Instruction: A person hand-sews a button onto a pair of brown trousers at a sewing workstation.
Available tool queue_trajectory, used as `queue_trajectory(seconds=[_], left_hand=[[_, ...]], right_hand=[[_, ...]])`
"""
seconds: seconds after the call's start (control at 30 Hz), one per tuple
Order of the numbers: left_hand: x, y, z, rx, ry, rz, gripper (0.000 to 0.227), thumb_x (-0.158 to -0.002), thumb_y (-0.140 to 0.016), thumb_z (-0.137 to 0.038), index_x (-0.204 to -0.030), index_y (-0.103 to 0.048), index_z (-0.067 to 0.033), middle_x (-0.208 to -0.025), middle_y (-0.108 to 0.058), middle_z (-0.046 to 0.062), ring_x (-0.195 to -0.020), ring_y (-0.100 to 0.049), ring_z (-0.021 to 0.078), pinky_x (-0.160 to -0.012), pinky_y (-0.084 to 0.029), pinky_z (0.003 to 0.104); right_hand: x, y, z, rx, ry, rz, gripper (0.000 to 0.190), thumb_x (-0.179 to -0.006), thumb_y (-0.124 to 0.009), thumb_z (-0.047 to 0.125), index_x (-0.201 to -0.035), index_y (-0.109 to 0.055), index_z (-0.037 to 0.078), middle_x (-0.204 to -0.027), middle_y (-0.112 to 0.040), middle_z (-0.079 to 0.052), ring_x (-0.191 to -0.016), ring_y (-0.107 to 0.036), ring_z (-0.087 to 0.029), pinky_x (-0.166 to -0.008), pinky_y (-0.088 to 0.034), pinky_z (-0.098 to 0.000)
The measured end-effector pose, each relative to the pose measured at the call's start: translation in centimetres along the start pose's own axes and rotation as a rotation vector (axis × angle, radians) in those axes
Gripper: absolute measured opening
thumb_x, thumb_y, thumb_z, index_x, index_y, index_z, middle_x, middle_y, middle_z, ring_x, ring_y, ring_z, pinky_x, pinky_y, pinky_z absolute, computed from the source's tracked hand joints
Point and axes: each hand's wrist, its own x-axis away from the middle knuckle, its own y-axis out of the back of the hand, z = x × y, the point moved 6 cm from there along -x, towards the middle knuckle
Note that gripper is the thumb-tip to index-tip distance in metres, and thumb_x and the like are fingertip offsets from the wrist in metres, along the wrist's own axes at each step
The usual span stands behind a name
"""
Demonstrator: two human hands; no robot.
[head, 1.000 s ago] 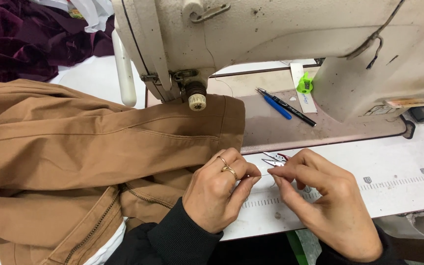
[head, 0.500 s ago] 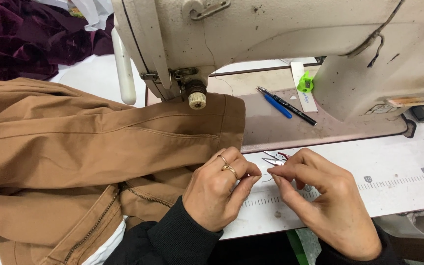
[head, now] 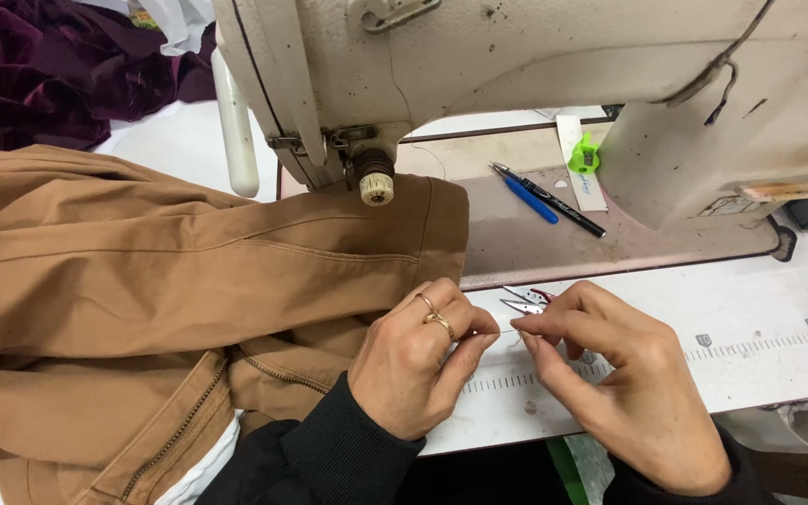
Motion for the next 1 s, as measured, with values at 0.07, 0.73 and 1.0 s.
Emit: queue_trajectory(seconds=[0.07,0.73,1.0], left_hand=[[0.0,0.0,0.0,-0.002,0.000,-0.001,0.005,-0.093,-0.054,-0.004,-0.091,-0.058,-0.0026,-0.083,-0.052,0.009,-0.076,-0.055,0.0262,-0.069,-0.047,0.035],[0.1,-0.3,0.3,-0.001,0.019,0.039,0.007,-0.093,-0.052,-0.005,-0.091,-0.058,-0.0038,-0.085,-0.053,0.009,-0.076,-0.055,0.0259,-0.069,-0.047,0.035],[-0.4,-0.2,-0.1,0.024,-0.031,0.038,0.009,-0.094,-0.050,-0.004,-0.090,-0.058,-0.0015,-0.082,-0.054,0.010,-0.073,-0.055,0.0263,-0.068,-0.047,0.035]], right_hand=[[0.0,-0.1,-0.1,-0.008,0.007,-0.001,0.012,-0.082,-0.065,0.006,-0.090,-0.074,0.009,-0.071,-0.057,0.000,-0.058,-0.052,-0.009,-0.051,-0.041,-0.0229],[0.3,0.6,-1.2,0.006,-0.045,-0.030,0.008,-0.083,-0.062,0.008,-0.081,-0.069,0.007,-0.077,-0.063,-0.003,-0.072,-0.061,-0.013,-0.060,-0.042,-0.0249],[2.1,2.9,-3.9,-0.133,-0.166,-0.198,0.015,-0.087,-0.059,0.006,-0.072,-0.060,0.005,-0.075,-0.057,-0.002,-0.065,-0.047,-0.011,-0.056,-0.034,-0.0227]])
